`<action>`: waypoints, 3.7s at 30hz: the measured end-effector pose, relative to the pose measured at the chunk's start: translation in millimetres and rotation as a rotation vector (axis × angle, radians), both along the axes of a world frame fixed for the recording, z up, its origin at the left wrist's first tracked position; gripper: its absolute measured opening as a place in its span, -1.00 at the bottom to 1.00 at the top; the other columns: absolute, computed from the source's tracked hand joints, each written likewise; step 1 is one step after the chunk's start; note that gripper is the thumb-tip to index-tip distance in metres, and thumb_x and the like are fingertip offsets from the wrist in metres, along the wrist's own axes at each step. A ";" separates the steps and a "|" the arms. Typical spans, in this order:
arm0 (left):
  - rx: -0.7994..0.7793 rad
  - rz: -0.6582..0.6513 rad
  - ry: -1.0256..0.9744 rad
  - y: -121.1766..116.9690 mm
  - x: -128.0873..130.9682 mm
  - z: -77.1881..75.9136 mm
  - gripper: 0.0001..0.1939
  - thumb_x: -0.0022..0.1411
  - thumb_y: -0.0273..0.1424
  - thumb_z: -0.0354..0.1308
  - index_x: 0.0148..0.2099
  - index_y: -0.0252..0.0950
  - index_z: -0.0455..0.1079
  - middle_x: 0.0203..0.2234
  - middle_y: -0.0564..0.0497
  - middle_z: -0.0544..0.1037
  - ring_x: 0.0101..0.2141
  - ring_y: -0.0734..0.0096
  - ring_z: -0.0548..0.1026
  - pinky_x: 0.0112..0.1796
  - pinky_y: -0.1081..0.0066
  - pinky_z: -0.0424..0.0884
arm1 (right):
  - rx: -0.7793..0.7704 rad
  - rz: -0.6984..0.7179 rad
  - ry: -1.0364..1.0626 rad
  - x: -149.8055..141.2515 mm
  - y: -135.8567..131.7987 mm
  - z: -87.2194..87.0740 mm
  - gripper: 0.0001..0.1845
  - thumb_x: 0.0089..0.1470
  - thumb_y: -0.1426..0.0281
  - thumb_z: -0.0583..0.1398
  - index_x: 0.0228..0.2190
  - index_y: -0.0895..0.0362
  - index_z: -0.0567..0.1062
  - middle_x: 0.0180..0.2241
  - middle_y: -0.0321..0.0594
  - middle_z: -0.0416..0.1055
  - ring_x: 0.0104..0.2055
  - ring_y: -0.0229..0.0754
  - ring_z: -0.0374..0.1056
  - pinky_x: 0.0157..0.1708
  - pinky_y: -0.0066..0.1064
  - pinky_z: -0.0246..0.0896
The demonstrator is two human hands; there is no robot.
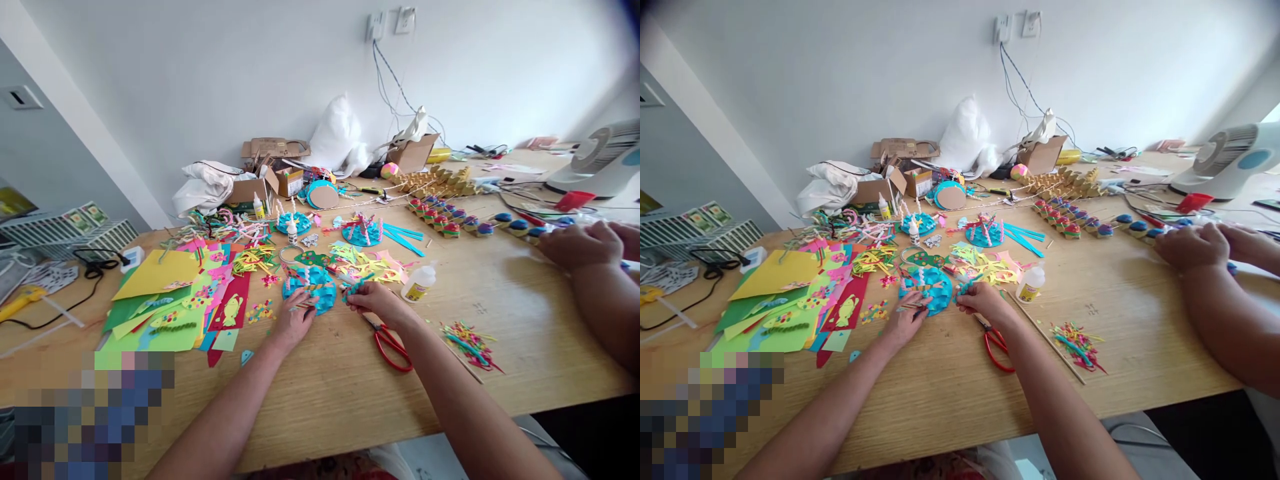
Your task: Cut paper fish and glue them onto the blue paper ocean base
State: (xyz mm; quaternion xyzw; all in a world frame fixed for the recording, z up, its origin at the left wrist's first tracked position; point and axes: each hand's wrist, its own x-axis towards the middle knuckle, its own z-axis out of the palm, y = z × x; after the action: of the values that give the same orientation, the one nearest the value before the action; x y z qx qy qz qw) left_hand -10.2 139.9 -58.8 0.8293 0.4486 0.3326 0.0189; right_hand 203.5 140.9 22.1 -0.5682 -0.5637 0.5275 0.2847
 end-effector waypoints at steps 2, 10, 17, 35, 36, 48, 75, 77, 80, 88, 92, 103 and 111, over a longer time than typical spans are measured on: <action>-0.005 -0.001 -0.003 0.1 -0.1 0.3 -0.74 0.13 -0.45 0.11 -0.09 -0.24 0.42 -0.16 -0.10 0.49 -0.03 0.18 0.36 -0.07 0.14 0.36 | -0.028 -0.011 0.065 0.2 1.5 -2.3 -0.82 -0.28 0.32 0.24 -0.62 0.20 0.43 -0.64 -0.29 0.36 -0.61 -0.38 0.23 -0.57 -0.54 0.16; -0.012 -0.004 0.001 -1.0 0.2 1.7 -0.73 0.14 -0.47 0.09 -0.08 -0.27 0.42 -0.15 -0.12 0.49 -0.02 0.17 0.35 -0.05 0.13 0.34 | 0.295 0.077 -0.433 7.5 12.7 -31.6 -0.83 -0.21 0.30 0.19 -0.63 0.16 0.41 -0.67 -0.38 0.29 -0.61 -0.37 0.15 -0.61 -0.54 0.01; -0.016 0.001 -0.004 -2.1 0.0 3.6 -0.74 0.15 -0.45 0.08 -0.09 -0.24 0.42 -0.15 -0.10 0.49 -0.02 0.18 0.35 -0.05 0.12 0.34 | 0.324 0.118 -0.601 3.4 3.0 -30.5 -0.87 -0.24 0.41 0.17 -0.71 0.15 0.35 -0.69 -0.37 0.23 -0.58 -0.34 0.13 -0.59 -0.50 -0.12; 0.021 -0.009 0.022 0.8 -0.2 1.6 -0.73 0.15 -0.46 0.07 -0.07 -0.25 0.41 -0.18 -0.10 0.51 -0.06 0.17 0.38 -0.06 0.09 0.34 | 0.350 -0.049 -0.493 -1.1 3.0 -40.8 -0.91 -0.20 0.40 0.14 -0.62 0.15 0.42 -0.56 -0.29 0.35 -0.48 -0.27 0.21 -0.51 -0.49 -0.04; 0.018 -0.010 0.022 0.8 -0.5 1.3 -0.73 0.15 -0.45 0.07 -0.07 -0.23 0.41 -0.18 -0.09 0.51 -0.06 0.17 0.38 -0.06 0.09 0.34 | 0.339 -0.078 -0.459 0.6 3.5 -41.4 -0.89 -0.20 0.37 0.14 -0.60 0.15 0.42 -0.58 -0.30 0.34 -0.49 -0.28 0.20 -0.52 -0.50 -0.03; 0.013 -0.011 0.001 2.0 -0.4 -1.8 -0.74 0.15 -0.45 0.07 -0.08 -0.20 0.41 -0.17 -0.07 0.50 -0.02 0.18 0.36 -0.03 0.08 0.32 | 0.137 -0.259 0.220 21.7 -5.1 -22.6 -0.62 -0.41 0.17 0.28 -0.51 0.17 0.43 -0.62 -0.34 0.31 -0.60 -0.36 0.13 -0.65 -0.53 -0.05; -0.041 0.022 0.054 -0.2 -0.6 0.0 -0.71 0.16 -0.43 0.09 -0.04 -0.23 0.39 -0.13 -0.08 0.48 0.03 0.14 0.30 -0.01 0.08 0.29 | 0.392 0.036 -0.411 -30.3 38.7 -39.9 -0.95 -0.23 0.45 0.16 -0.64 0.18 0.39 -0.66 -0.37 0.26 -0.55 -0.34 0.12 -0.53 -0.52 -0.03; -0.041 0.021 0.045 -0.4 -0.4 0.1 -0.71 0.15 -0.43 0.10 -0.04 -0.23 0.39 -0.14 -0.08 0.49 0.02 0.14 0.30 -0.01 0.09 0.30 | 0.402 0.044 -0.445 -31.5 37.3 -38.7 -0.96 -0.23 0.46 0.17 -0.63 0.18 0.40 -0.64 -0.36 0.28 -0.54 -0.33 0.13 -0.53 -0.52 -0.03; -0.043 0.018 0.031 -0.6 0.0 0.0 -0.71 0.15 -0.43 0.10 -0.05 -0.27 0.39 -0.15 -0.10 0.49 0.01 0.14 0.32 -0.01 0.11 0.30 | 0.415 0.055 -0.485 -32.7 35.9 -36.9 -0.96 -0.22 0.47 0.17 -0.62 0.17 0.42 -0.62 -0.34 0.33 -0.53 -0.32 0.16 -0.52 -0.52 -0.02; -0.027 0.011 0.014 0.9 0.4 -2.5 -0.72 0.16 -0.44 0.08 -0.06 -0.28 0.41 -0.15 -0.11 0.49 0.00 0.15 0.32 -0.03 0.10 0.31 | 0.437 0.077 -0.548 -34.7 38.8 -39.6 -0.93 -0.24 0.52 0.17 -0.58 0.17 0.47 -0.59 -0.31 0.40 -0.51 -0.29 0.23 -0.51 -0.52 -0.01; -0.040 0.023 0.013 0.3 0.6 -2.1 -0.72 0.16 -0.43 0.08 -0.06 -0.26 0.41 -0.14 -0.10 0.49 0.00 0.15 0.33 -0.02 0.08 0.30 | 0.440 0.074 -0.559 -35.4 39.7 -43.6 -0.92 -0.22 0.50 0.17 -0.57 0.16 0.48 -0.59 -0.30 0.40 -0.50 -0.28 0.24 -0.51 -0.52 0.00; -0.029 0.012 0.016 -0.6 1.9 3.8 -0.72 0.15 -0.45 0.08 -0.07 -0.25 0.41 -0.15 -0.09 0.49 -0.02 0.16 0.34 -0.04 0.08 0.32 | 0.424 0.068 -0.563 -35.4 41.3 -47.8 -0.93 -0.22 0.50 0.18 -0.57 0.16 0.49 -0.57 -0.30 0.42 -0.49 -0.28 0.26 -0.51 -0.52 0.01; -0.023 0.019 0.003 -1.4 1.1 1.2 -0.72 0.15 -0.45 0.08 -0.07 -0.25 0.41 -0.15 -0.09 0.50 -0.01 0.14 0.34 -0.04 0.07 0.32 | 0.419 0.063 -0.568 -34.8 42.0 -48.4 -0.92 -0.22 0.50 0.19 -0.55 0.15 0.50 -0.55 -0.30 0.43 -0.48 -0.29 0.26 -0.51 -0.53 0.02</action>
State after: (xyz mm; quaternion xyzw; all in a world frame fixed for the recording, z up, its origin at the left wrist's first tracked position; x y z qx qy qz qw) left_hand -9.1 138.5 -57.7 0.8253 0.4601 0.3263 0.0247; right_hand 168.6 182.8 -26.3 -0.6037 -0.7337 0.2298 0.2107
